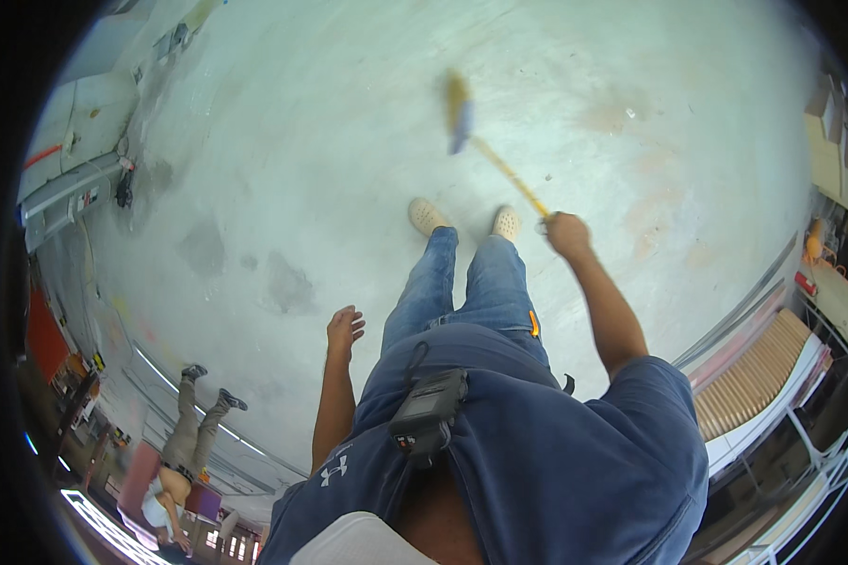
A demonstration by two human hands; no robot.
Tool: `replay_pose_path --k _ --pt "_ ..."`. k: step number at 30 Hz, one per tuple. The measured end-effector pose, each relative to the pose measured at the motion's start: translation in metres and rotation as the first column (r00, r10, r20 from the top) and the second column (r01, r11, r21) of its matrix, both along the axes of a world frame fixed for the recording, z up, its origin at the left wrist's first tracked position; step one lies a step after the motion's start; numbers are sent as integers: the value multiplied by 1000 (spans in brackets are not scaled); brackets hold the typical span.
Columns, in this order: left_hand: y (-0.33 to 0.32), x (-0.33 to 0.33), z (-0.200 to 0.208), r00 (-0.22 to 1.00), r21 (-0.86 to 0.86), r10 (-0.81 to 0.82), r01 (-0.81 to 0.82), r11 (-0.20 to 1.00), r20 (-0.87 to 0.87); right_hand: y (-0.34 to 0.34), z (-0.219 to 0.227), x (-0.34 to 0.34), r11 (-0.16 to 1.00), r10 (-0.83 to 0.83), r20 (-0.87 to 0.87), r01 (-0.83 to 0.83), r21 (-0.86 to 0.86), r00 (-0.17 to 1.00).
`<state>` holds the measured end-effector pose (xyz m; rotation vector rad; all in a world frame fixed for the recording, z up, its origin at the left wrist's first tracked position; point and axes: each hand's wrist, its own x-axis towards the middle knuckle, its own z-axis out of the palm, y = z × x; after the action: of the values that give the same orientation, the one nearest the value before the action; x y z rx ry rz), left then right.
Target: The person picks up a broom and sweeps the floor throughout the room.
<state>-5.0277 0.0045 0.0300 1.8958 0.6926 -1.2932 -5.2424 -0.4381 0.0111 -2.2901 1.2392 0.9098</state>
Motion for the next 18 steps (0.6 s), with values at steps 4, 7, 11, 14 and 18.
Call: replay_pose_path --k 4,7,11,14,18 --pt "5 11 1 1000 30 -15 16 999 -19 61 -35 119 940 163 114 -189 285 980" --pt "-7 26 15 1000 61 -17 17 998 9 81 -77 211 911 158 176 -212 355 972" --pt "-26 40 47 998 133 43 -48 990 40 68 -116 285 904 40 96 -77 420 995" --pt "-30 39 65 996 170 63 -72 983 57 20 -133 286 915 -95 84 54 399 992" --pt "-54 37 63 1000 188 1 4 982 -26 -82 -141 232 924 -200 40 175 341 979"
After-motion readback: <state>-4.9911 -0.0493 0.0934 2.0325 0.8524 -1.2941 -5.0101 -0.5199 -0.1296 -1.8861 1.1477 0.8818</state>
